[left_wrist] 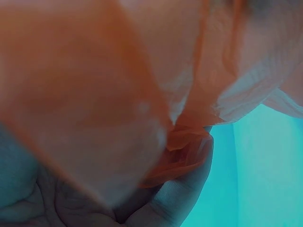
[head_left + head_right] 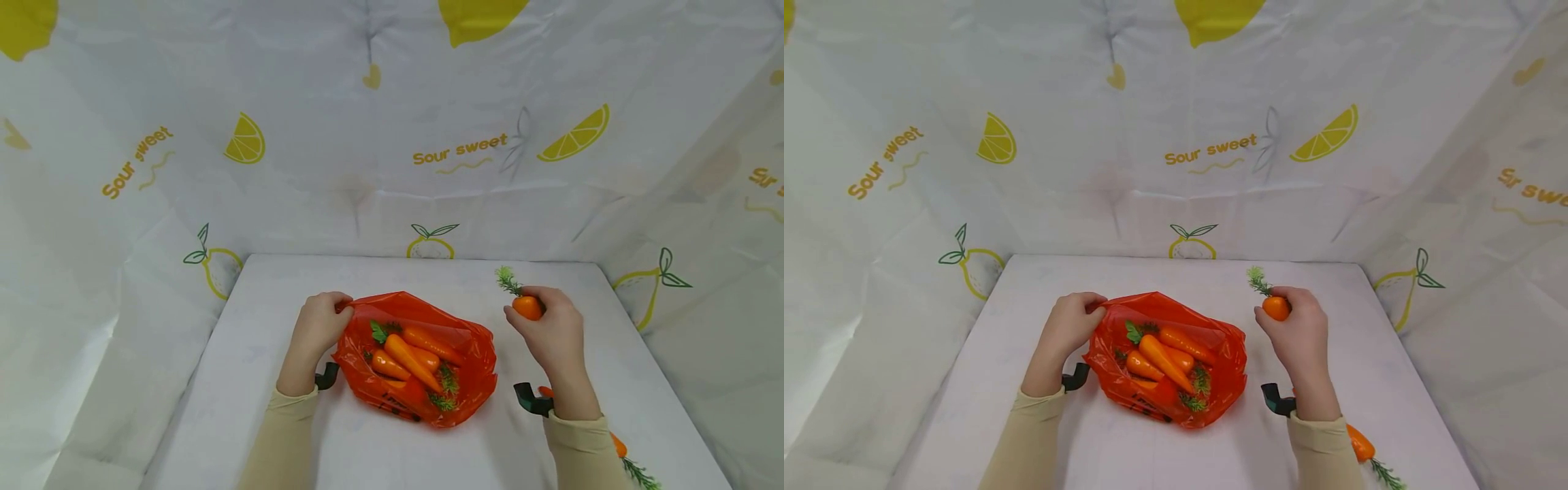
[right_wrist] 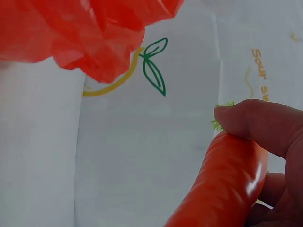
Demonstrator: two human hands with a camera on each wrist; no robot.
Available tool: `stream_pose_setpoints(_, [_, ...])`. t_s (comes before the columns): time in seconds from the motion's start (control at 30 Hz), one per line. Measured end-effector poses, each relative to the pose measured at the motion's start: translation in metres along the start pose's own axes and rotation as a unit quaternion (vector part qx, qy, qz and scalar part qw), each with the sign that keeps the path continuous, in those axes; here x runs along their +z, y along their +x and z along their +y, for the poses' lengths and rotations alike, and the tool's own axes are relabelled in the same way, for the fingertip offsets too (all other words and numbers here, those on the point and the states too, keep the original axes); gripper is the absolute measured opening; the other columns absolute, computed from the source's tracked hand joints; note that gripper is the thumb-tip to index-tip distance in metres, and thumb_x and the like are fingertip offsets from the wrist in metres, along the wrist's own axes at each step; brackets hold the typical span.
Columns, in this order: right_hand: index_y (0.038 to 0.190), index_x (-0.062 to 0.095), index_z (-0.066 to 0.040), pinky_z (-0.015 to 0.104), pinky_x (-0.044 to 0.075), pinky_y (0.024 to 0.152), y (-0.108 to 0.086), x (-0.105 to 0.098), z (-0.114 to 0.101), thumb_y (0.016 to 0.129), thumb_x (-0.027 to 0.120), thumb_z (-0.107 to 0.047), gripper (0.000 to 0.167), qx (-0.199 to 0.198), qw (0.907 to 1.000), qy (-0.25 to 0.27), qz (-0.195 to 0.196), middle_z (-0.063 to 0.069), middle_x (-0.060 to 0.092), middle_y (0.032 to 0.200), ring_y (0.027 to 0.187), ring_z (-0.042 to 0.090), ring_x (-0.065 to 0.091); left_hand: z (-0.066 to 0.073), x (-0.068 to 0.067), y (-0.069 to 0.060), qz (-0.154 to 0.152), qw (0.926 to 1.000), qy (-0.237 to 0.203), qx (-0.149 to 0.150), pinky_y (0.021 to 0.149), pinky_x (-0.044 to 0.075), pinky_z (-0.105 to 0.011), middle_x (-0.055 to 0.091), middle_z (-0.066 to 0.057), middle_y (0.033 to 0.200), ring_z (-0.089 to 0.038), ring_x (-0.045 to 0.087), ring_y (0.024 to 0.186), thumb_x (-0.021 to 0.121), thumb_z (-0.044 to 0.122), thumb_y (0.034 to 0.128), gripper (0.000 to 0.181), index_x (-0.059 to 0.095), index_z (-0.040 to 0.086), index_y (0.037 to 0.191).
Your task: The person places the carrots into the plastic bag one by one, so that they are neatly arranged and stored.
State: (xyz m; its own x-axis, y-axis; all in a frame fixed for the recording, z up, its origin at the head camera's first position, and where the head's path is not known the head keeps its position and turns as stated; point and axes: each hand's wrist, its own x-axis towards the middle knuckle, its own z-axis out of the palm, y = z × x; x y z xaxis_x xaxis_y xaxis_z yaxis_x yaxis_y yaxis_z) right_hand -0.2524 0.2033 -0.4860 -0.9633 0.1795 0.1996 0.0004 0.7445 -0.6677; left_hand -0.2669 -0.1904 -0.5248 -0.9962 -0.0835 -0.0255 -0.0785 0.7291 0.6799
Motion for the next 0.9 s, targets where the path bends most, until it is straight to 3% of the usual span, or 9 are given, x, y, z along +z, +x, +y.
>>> stream_pose_setpoints(0.43, [0.135,0.073,-0.003,0.062,0.066,0.094,-0.009,0.024,-0.033,0.096,0.085,-0.014,0.042,-0.078,0.9963,0.031,-0.02,0.02,0.069,0.134,0.117,0.042,0.068,0.0,-0.001,0.0,-0.002,1.0,0.0,-0.001,0.089,0.065,-0.043,0.082,-0.01,0.121,-0.025,0.07,0.097,0.067,0.021,0.1062,0.031,0.081,0.007,0.13])
stream_pose_setpoints(0.9, [0.125,0.077,-0.008,0.052,0.069,0.085,-0.02,0.053,-0.063,0.091,0.091,-0.011,0.037,-0.15,0.9828,0.09,-0.06,0.011,0.071,0.13,0.111,0.035,0.072,0.002,-0.003,-0.001,-0.003,1.0,-0.003,0.0,0.089,0.065,-0.043,0.082,-0.01,0.121,-0.025,0.07,0.098,0.067,0.022,0.1058,0.032,0.081,0.007,0.13])
